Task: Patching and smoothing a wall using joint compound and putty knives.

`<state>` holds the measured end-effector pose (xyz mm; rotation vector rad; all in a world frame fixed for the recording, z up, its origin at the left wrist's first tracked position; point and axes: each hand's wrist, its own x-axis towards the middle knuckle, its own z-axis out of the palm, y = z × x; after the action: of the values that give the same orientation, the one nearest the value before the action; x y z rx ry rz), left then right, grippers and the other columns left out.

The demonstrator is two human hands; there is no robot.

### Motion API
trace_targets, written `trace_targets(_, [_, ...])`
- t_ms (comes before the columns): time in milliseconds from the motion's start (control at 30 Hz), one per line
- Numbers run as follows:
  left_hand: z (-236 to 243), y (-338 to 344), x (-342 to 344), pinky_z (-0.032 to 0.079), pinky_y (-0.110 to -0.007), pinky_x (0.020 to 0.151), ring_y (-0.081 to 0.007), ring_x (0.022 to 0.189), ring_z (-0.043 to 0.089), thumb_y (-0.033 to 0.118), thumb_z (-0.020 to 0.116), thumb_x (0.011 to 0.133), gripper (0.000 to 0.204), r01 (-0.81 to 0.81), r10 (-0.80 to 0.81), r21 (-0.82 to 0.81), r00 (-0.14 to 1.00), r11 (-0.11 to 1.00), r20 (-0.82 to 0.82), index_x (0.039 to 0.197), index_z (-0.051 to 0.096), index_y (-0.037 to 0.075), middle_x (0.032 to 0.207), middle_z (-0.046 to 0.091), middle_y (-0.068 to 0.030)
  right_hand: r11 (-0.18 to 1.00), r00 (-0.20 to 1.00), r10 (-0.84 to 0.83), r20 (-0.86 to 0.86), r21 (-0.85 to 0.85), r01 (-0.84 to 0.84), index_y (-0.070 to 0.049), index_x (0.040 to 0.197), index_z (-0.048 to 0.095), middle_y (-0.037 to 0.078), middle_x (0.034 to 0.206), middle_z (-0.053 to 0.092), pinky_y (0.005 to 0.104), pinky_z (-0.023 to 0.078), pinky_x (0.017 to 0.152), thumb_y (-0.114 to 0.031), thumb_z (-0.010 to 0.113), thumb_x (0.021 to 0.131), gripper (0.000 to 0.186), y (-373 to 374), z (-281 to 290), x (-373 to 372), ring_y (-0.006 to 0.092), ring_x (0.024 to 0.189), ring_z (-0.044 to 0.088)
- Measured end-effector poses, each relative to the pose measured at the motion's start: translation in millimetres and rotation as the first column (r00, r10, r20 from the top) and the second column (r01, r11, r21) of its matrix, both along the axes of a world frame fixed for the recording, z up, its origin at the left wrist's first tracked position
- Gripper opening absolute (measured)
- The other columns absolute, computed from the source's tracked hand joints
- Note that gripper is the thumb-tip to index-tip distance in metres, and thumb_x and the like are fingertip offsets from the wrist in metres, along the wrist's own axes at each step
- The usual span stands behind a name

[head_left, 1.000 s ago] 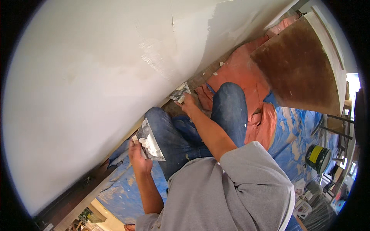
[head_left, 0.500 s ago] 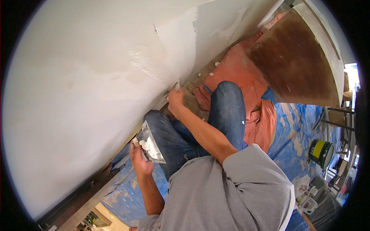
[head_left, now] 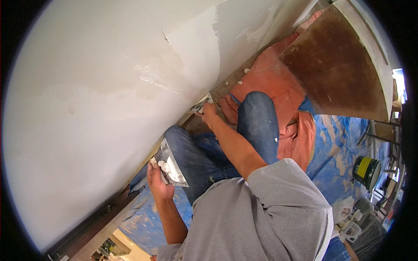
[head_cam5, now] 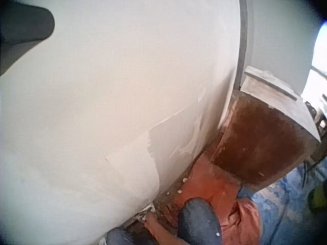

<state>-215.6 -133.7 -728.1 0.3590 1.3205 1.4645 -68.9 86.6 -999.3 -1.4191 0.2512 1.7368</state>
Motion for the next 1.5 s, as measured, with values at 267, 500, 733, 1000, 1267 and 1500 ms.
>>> trace_targets(267, [0.3, -0.2, 0.3, 0.052, -0.036, 0.097, -0.0208, 0.115, 0.063, 0.016, 0.049, 0.106, 0.041, 0.005, -0.006, 0.053, 1.000, 0.999, 0.006, 0.142, 0.047, -0.002, 0.129, 0.063, -0.0107, 1.000, 0.999, 0.009, -0.048, -0.007, -0.009, -0.008, 0.131, 0.053, 0.013, 0.126, 0.058, 0.0538, 0.058, 0.083, -0.007, 0.047, 0.100, 0.031, 20.0, 4.4, 0.3, 0.0316, 0.104, 0.060])
trace_targets(500, [7.0, -1.9, 9.9, 0.052, -0.035, 0.096, -0.0196, 0.114, 0.063, 0.019, 0.052, 0.106, 0.044, -0.123, 0.123, 0.001, 0.992, 0.992, -0.029, 0.144, 0.047, -0.003, 0.128, 0.063, -0.0097, 0.962, 0.992, -0.100, 0.072, 0.261, 0.078, -0.005, 0.124, 0.056, 0.010, 0.113, 0.060, 0.0418, 0.055, 0.073, -0.007, 0.054, 0.095, 0.029, 1.3, 120.6, -28.6, 0.0239, 0.092, 0.060])
trace_targets(733, [-2.2, -3.8, -2.7, 0.051, -0.034, 0.097, -0.0191, 0.114, 0.062, 0.022, 0.048, 0.106, 0.039, -0.081, 0.082, 0.071, 0.997, 0.994, -0.010, 0.140, 0.051, 0.003, 0.128, 0.063, -0.0078, 0.804, 0.793, -0.184, 0.580, 0.553, -0.218, 0.005, 0.139, 0.050, 0.007, 0.111, 0.060, 0.0288, 0.048, 0.078, -0.014, 0.056, 0.099, 0.044, -44.4, 247.8, -44.5, 0.0149, 0.087, 0.055])
trace_targets(1000, [-8.4, -13.8, -12.2, 0.050, -0.037, 0.099, -0.0210, 0.117, 0.061, 0.017, 0.053, 0.105, 0.040, -0.194, 0.196, 0.054, 0.980, 0.980, -0.039, 0.140, 0.049, -0.002, 0.128, 0.063, -0.0095, 0.995, 0.996, 0.058, 0.072, 0.076, -0.063, -0.011, 0.140, 0.048, 0.009, 0.124, 0.061, 0.0441, 0.059, 0.078, -0.011, 0.046, 0.104, 0.036, -47.1, 96.1, 6.6, 0.0242, 0.104, 0.063])
trace_targets(1267, [1.8, -9.7, -0.8, 0.049, -0.039, 0.103, -0.0234, 0.120, 0.061, 0.017, 0.052, 0.105, 0.043, -0.065, 0.064, 0.055, 0.998, 0.996, 0.015, 0.144, 0.047, -0.003, 0.134, 0.061, -0.0113, 0.996, 1.000, -0.005, -0.028, -0.090, 0.002, -0.009, 0.138, 0.048, 0.012, 0.140, 0.048, 0.0552, 0.056, 0.095, -0.012, 0.044, 0.105, 0.034, 9.5, 15.4, 14.4, 0.0314, 0.115, 0.055])
trace_targets(1500, [4.8, 2.1, 9.2, 0.049, -0.037, 0.102, -0.0224, 0.120, 0.061, 0.019, 0.053, 0.105, 0.046, -0.139, 0.139, 0.013, 0.988, 0.990, -0.071, 0.146, 0.046, -0.002, 0.133, 0.061, -0.0110, 0.935, 0.918, -0.228, 0.325, 0.337, 0.113, -0.003, 0.145, 0.048, 0.016, 0.125, 0.057, 0.0357, 0.050, 0.092, -0.018, 0.058, 0.099, 0.049, -4.7, 109.4, -56.1, 0.0277, 0.108, 0.058])
